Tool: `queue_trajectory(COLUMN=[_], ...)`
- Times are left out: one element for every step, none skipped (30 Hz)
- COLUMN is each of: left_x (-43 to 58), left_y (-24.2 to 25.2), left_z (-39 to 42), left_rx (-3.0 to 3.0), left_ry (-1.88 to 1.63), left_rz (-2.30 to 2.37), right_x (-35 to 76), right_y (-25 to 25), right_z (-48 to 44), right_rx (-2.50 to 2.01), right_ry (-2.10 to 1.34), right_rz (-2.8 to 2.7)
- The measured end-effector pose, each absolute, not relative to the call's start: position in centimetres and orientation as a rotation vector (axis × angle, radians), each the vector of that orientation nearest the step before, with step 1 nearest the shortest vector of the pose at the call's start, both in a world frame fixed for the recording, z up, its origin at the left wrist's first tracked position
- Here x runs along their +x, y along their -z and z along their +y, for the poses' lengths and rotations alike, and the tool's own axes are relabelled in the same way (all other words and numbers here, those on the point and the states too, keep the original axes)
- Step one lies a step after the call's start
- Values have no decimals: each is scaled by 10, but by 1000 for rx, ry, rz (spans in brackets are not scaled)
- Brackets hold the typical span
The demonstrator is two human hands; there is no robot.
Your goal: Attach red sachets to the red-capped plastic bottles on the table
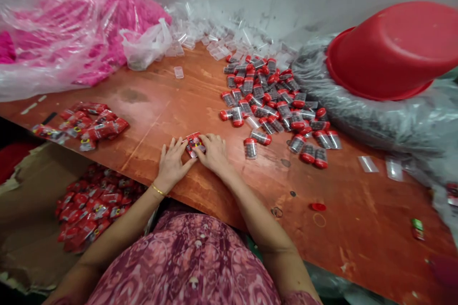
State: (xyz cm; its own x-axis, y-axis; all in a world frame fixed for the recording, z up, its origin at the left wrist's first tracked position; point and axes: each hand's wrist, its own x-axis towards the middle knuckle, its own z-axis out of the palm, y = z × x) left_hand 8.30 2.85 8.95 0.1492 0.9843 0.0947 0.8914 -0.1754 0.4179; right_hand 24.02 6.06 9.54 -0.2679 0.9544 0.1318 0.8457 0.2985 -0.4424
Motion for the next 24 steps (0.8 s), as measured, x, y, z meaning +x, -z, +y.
queue_trajectory(left_x=[86, 88, 89, 89, 90, 90, 90, 91, 92, 93, 95, 96, 97, 98, 98, 97, 97, 96, 95, 94, 94, 94, 94, 94], left_y=[-89, -89, -89, -89, -90, -91, -92, -94, -95, -96, -97, -96, -95, -94, -92, -90, -89, -87, -86, -86, -86, -87, -88, -91], left_z=[32, 34, 35, 36, 36, 36, 37, 38, 40, 42, 44, 46, 48, 49, 50, 50, 50, 50, 49, 49, 49, 48, 48, 48], left_rx=[2165, 2161, 2151, 2136, 2119, 2108, 2108, 2120, 2141, 2167, 2189, 2202, 2205, 2201, 2192, 2180, 2166, 2152, 2141, 2134, 2127, 2119, 2110, 2097], left_ry=[-505, -507, -522, -552, -596, -643, -683, -705, -706, -687, -657, -629, -609, -600, -602, -612, -626, -641, -651, -655, -652, -646, -642, -650], left_rz=[1813, 1805, 1797, 1789, 1779, 1766, 1750, 1733, 1720, 1711, 1706, 1706, 1709, 1712, 1713, 1713, 1714, 1713, 1709, 1702, 1695, 1694, 1703, 1721], right_x=[245, 248, 251, 253, 255, 256, 257, 257, 257, 258, 258, 257, 257, 256, 255, 254, 252, 251, 250, 249, 249, 249, 250, 250], right_y=[-95, -94, -94, -94, -94, -94, -94, -93, -92, -91, -89, -87, -85, -83, -81, -80, -79, -78, -78, -78, -78, -77, -76, -76], right_z=[61, 62, 62, 62, 61, 61, 61, 61, 61, 61, 61, 61, 61, 61, 61, 61, 61, 61, 61, 61, 62, 63, 63, 64], right_rx=[-1616, -1614, -1611, -1608, -1604, -1597, -1586, -1571, -1558, -1554, -1559, -1573, -1588, -1603, -1614, -1622, -1631, -1643, -1655, -1662, -1662, -1653, -1633, -1602], right_ry=[-407, -413, -420, -430, -443, -462, -488, -518, -544, -559, -565, -564, -560, -555, -551, -545, -536, -526, -519, -518, -524, -539, -558, -578], right_rz=[-2195, -2192, -2192, -2192, -2189, -2182, -2173, -2161, -2144, -2125, -2104, -2082, -2061, -2040, -2021, -2004, -1988, -1972, -1953, -1931, -1904, -1871, -1834, -1793])
